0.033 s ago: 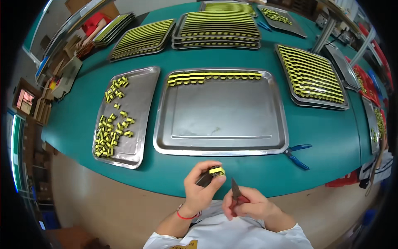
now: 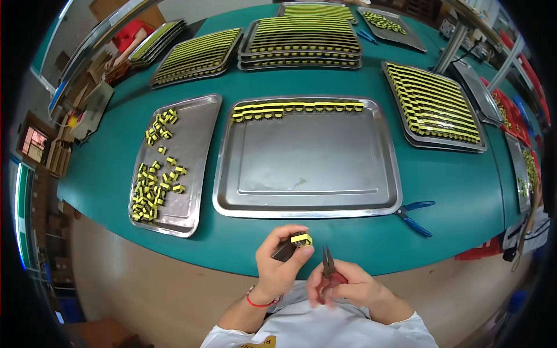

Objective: Assembling small electronic components by applying insulating tape using pliers.

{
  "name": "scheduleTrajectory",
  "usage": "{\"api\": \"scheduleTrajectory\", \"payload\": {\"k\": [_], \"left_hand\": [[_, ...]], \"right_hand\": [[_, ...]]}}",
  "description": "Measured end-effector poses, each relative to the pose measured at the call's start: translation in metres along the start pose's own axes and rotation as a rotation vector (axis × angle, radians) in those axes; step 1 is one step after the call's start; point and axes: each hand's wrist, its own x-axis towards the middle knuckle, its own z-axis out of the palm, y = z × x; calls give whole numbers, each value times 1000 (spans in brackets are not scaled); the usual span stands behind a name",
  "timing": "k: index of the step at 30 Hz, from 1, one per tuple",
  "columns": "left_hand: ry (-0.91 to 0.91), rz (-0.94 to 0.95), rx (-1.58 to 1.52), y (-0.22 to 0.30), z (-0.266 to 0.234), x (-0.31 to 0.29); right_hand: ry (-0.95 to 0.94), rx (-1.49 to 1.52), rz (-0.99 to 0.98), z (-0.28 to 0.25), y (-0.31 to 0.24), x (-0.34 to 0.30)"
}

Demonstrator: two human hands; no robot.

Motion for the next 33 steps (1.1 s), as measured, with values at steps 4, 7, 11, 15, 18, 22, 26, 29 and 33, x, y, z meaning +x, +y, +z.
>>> {"api": "scheduleTrajectory", "payload": {"k": [4,7,11,15,18,22,26,29,33], "left_hand": [[-3,28,107,1,3,2],[-52,125,133,5,4,10],[-85,246,245,1,4,11],[-89,273,256,-1,5,8],[-86,251,283,2,4,3],[-91,305,337,1,4,3],[-102,407,409,-1,3,5],[-113,430,442,2,7,8],[-90,384,458,8,12,7]], "right_hand": [[-68,73,31,-5,5,0],[-70,111,93,5,2,-2],[-52,169,175,5,-4,1],[-43,238,153,11,-4,0],[-32,234,168,11,-6,-1],[-113,251,127,5,-2,-2],[13,150,98,-2,-2,0],[64,145,82,-2,3,-4],[49,127,87,-4,12,-2]]}}
